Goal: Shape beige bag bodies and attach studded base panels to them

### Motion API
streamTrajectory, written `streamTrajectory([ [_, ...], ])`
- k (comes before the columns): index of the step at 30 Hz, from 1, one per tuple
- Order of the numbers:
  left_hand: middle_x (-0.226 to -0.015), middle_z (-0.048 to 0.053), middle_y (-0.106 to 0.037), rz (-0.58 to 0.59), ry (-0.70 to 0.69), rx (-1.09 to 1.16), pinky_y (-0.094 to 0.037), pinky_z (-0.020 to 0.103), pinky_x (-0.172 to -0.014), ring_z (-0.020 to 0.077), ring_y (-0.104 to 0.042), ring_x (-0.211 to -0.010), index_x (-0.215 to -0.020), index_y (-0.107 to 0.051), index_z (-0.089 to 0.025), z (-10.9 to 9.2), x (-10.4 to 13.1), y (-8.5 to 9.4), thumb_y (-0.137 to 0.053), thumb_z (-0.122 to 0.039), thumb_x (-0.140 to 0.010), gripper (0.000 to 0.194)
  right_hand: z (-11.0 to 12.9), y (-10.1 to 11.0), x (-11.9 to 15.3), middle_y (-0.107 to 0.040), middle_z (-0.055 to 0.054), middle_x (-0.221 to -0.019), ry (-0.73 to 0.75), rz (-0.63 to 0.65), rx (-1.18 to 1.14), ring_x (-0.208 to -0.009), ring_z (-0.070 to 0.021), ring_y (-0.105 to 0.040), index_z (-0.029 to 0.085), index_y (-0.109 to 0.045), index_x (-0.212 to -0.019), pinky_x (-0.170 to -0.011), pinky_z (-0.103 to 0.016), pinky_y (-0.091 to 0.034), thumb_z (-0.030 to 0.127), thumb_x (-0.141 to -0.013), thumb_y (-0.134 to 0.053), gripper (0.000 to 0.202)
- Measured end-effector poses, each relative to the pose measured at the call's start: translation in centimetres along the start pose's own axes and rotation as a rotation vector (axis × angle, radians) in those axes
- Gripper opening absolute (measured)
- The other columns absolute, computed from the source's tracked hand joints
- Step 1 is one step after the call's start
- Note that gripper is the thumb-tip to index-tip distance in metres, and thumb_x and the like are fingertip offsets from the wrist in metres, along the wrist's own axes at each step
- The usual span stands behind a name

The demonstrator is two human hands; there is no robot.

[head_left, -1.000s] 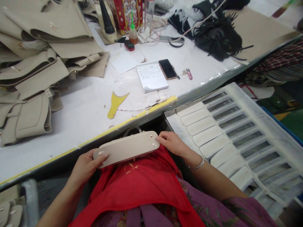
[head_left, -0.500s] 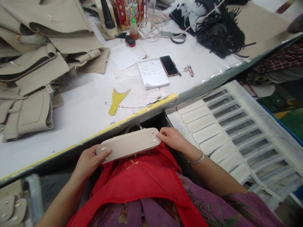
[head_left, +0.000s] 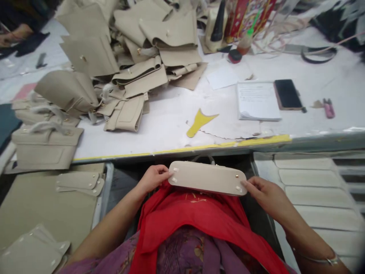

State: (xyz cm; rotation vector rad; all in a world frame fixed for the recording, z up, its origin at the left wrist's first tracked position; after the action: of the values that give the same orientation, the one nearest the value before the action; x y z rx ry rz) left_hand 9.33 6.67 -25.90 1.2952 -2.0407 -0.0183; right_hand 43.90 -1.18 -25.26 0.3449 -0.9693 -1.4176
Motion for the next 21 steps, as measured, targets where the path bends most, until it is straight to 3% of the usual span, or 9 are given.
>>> streamTrajectory([
  [8, -0.055, -0.003, -0.05, -0.061, -0.133, 0.156, -0.031, 0.018, -0.045, 0.0057, -0.039, -0.047, -0.067, -0.058, -0.013, -0.3, -0.2, 0.7, -0.06, -0.048, -0.073, 0.035, -0.3, -0.4, 0.4, -0.054, 0.0, -0.053, -0.014, -0.03, -0.018, -0.052, -0.0158, -0.05, 0.022, -0.058, -0.071, -0.05, -0.027, -0.038, 0.057, -0.079, -0.044, 0.039],
  [14, -0.051, -0.004, -0.047, -0.05, -0.086, 0.122, -0.028, 0.019, -0.044, 0.0058, -0.036, -0.044, -0.065, -0.058, -0.014, 0.6, -1.6, 0.6, -0.062, -0.051, -0.07, 0.037, -0.2, -0.4, 0.2, -0.06, -0.001, -0.059, -0.021, -0.068, 0.011, -0.055, -0.0174, -0.054, 0.023, -0.059, -0.071, -0.052, -0.028, -0.04, 0.056, -0.078, -0.045, 0.037],
  [21, -0.054, -0.003, -0.05, -0.027, -0.112, 0.071, -0.03, 0.02, -0.048, 0.0076, -0.04, -0.049, -0.064, -0.059, -0.014, 0.2, -1.8, 0.9, -0.062, -0.047, -0.069, 0.034, 0.2, -0.6, 0.4, -0.052, 0.0, -0.051, -0.069, -0.028, -0.029, -0.047, -0.0155, -0.046, 0.023, -0.058, -0.07, -0.045, -0.028, -0.035, 0.061, -0.076, -0.045, 0.041],
])
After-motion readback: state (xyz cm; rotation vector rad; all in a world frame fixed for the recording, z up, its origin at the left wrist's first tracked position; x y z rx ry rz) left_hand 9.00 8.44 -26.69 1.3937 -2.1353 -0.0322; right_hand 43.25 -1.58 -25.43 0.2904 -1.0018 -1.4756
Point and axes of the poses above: each hand's wrist, its own x-axis away from the middle knuckle, its own y-axis out of the back of the hand, z = x × y, the point moved 8 cm from there along -x, towards the middle knuckle
